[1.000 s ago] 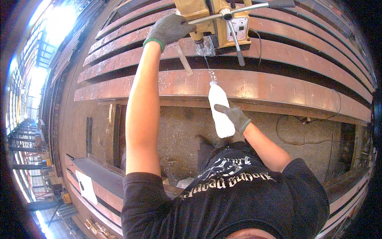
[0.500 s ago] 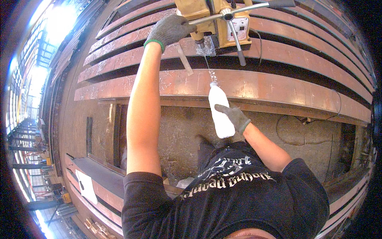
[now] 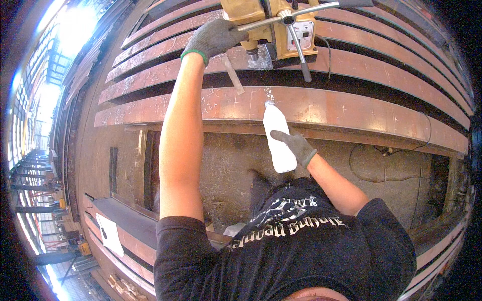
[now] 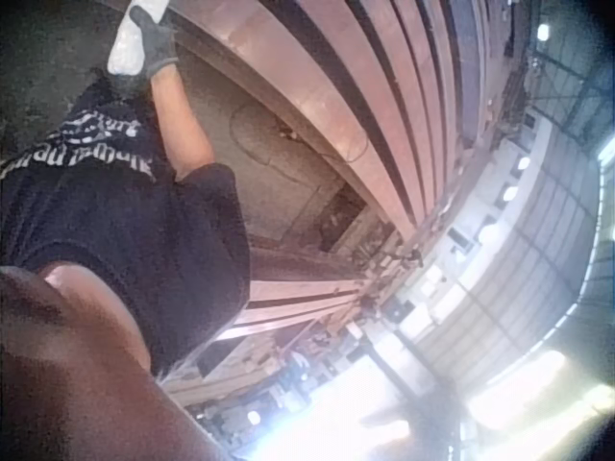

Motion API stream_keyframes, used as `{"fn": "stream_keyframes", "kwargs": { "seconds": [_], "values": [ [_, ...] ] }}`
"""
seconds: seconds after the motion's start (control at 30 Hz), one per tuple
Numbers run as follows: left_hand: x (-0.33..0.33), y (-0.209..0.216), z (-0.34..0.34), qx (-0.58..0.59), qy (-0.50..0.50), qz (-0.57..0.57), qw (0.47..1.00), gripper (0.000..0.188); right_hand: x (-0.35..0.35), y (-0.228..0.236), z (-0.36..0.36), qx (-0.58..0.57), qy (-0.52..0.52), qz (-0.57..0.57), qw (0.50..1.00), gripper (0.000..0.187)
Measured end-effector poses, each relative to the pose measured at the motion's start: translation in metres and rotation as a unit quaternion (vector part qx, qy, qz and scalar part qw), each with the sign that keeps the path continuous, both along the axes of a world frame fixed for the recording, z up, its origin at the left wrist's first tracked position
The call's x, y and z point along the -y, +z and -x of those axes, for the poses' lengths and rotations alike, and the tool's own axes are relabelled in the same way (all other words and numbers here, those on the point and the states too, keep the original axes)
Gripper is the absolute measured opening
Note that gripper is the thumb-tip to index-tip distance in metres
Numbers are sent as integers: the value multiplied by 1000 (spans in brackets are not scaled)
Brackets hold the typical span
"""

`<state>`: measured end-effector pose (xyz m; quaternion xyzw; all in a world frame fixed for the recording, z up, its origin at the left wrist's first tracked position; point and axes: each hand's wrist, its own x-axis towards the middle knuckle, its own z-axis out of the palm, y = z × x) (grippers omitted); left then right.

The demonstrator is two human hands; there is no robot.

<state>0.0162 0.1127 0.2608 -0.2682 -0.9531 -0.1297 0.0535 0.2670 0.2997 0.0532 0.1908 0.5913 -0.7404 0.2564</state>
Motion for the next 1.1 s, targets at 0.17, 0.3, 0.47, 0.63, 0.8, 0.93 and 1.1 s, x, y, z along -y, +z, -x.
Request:
{"fn": "stream_keyframes", "kwargs": {
  "seconds": [0.17,0.3,0.47,0.63,0.8,0.93,1.1],
  "values": [
    [-11,15,-6,107,37,48,992,53,-1,0,1,-9,-21,48,999,39],
    [-7,13,-4,104,26,24,994,49,-2,5,1,-2,0,17,1000,47],
    [-10,19,-9,108,42,41,992,50,-5,8,0,-2,17,15,1000,61],
    [-1,9,-4,63,3,28,998,60,-2,1,0,16,14,-3,1000,61],
    [-4,10,-7,61,24,29,997,58,-2,1,0,24,18,8,1000,59],
    [-2,6,-1,29,13,65,997,62,-1,-5,0,21,23,7,999,59],
    [-1,3,3,41,23,76,996,64,0,0,-1,25,10,21,999,62]
  ]
}}
